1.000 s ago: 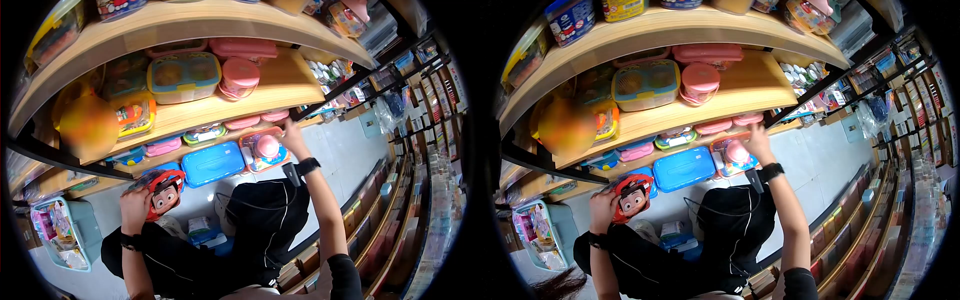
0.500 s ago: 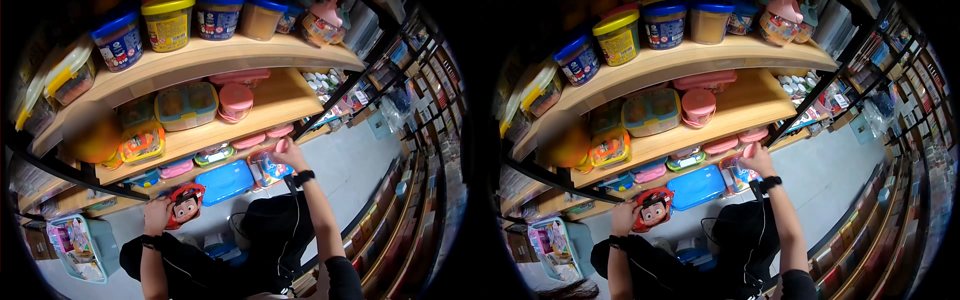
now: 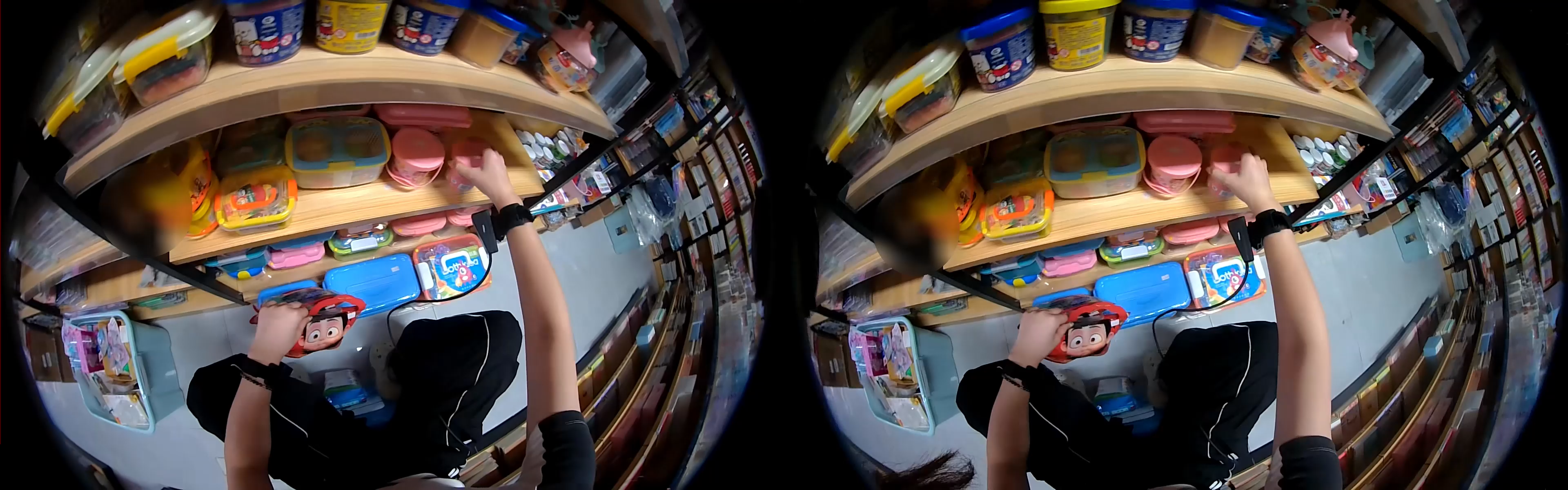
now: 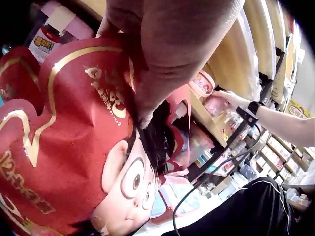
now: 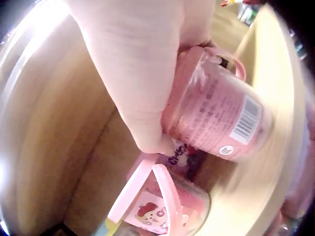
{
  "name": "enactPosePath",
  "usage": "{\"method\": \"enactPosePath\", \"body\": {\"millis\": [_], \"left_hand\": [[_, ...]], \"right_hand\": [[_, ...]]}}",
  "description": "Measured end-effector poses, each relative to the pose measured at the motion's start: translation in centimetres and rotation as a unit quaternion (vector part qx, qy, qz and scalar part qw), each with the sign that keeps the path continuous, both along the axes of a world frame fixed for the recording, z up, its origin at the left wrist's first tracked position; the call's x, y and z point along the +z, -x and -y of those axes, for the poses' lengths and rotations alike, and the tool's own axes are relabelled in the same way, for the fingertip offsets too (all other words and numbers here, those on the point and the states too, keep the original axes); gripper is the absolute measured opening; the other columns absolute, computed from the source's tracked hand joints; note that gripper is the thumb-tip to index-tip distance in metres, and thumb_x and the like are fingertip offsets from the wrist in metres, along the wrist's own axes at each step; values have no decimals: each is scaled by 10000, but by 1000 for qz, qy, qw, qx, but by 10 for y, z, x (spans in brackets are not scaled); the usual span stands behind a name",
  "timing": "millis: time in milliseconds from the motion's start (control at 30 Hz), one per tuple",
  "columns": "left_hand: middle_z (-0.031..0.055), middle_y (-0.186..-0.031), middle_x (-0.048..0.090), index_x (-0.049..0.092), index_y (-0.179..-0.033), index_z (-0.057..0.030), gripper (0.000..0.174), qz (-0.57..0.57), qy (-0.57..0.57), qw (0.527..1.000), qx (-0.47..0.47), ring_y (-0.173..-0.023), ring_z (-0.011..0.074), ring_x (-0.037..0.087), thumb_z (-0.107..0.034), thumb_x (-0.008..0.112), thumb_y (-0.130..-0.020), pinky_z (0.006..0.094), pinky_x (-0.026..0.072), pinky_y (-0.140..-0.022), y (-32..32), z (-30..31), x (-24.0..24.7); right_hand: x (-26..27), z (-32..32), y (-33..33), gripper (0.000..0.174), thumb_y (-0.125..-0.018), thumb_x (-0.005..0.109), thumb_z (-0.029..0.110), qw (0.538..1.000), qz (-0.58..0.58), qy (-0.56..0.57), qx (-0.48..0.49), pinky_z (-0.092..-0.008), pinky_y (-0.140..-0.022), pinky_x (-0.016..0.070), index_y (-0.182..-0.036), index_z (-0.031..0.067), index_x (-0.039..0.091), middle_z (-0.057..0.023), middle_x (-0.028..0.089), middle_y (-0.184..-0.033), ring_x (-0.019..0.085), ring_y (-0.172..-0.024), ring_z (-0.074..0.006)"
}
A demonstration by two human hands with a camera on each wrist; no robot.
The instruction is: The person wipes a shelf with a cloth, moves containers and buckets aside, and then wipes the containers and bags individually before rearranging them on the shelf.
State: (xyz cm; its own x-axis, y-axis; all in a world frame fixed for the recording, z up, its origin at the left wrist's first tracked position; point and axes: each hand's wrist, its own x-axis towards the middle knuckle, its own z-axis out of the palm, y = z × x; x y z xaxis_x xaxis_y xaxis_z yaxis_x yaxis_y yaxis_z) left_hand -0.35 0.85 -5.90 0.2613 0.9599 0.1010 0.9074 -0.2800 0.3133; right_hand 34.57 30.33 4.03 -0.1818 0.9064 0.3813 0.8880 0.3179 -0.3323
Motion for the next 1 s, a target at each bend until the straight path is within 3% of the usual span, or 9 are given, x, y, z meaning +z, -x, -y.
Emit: {"method": "enactPosePath", "body": {"millis": [233,300,500,567,633,733,833,933,1000], "left_hand": [[52,-698,603,632,-667,-99,125,-25,0,999,22,-696,250,603,-210,635,-724,367,466,-633,17,9,-9],[46,-698,600,635,-683,-102,130,-38,1,999,24,-701,242,605,-224,633,-730,360,459,-651,23,12,-12],[38,-692,597,626,-665,-92,134,-40,-9,999,26,-697,228,608,-201,618,-743,361,453,-665,26,14,-10],[44,-705,596,613,-666,-82,127,-28,-18,999,3,-704,229,608,-185,612,-739,359,454,-660,25,14,-10],[48,-713,595,606,-667,-78,125,-21,-36,998,-37,-707,233,607,-183,612,-736,358,458,-651,24,14,-14],[80,-681,594,601,-639,-60,132,92,-36,993,-69,-663,262,600,-166,612,-717,362,457,-630,16,15,5],[124,-644,554,561,-621,-15,207,226,-6,971,-80,-637,313,565,-165,652,-730,387,441,-586,5,23,25],[144,-606,512,530,-609,8,269,330,12,941,-76,-577,327,526,-173,677,-743,389,405,-533,3,30,26],[151,-566,463,512,-603,16,314,383,57,921,-46,-516,321,470,-192,691,-757,369,359,-490,3,36,33]], "right_hand": [[-7,-18,8,453,-604,712,420,988,136,72,15,-396,-703,488,-642,-28,657,-199,630,-633,632,-639,-317],[-3,-32,1,618,-576,707,488,957,8,288,45,-470,-936,341,-864,-53,633,-293,595,-938,531,-975,-437],[-17,-7,-2,671,-719,623,260,997,22,62,-41,-417,-992,301,-1260,-45,369,-257,407,-1266,398,-1172,-362],[-5,57,26,465,-751,572,85,952,-133,-254,109,-416,-951,350,-1182,-29,441,-194,490,-1180,456,-1099,-349],[-33,112,35,424,-734,526,-53,956,-239,-91,146,-390,-904,395,-1153,-13,475,-169,520,-1134,498,-1049,-331],[-42,180,63,403,-767,666,101,913,18,107,393,-396,-976,362,-1149,60,544,-143,536,-1167,467,-1135,-326],[-75,200,67,653,-739,691,146,873,1,280,400,-409,-1030,304,-1336,192,429,-164,345,-1400,341,-1282,-331],[-86,213,77,733,-705,632,-26,797,-85,401,443,-372,-985,378,-1365,167,381,-169,335,-1409,296,-1314,-324],[-82,227,81,663,-749,644,96,772,-116,417,466,-356,-988,372,-1355,91,375,-184,403,-1358,357,-1279,-317]]}}
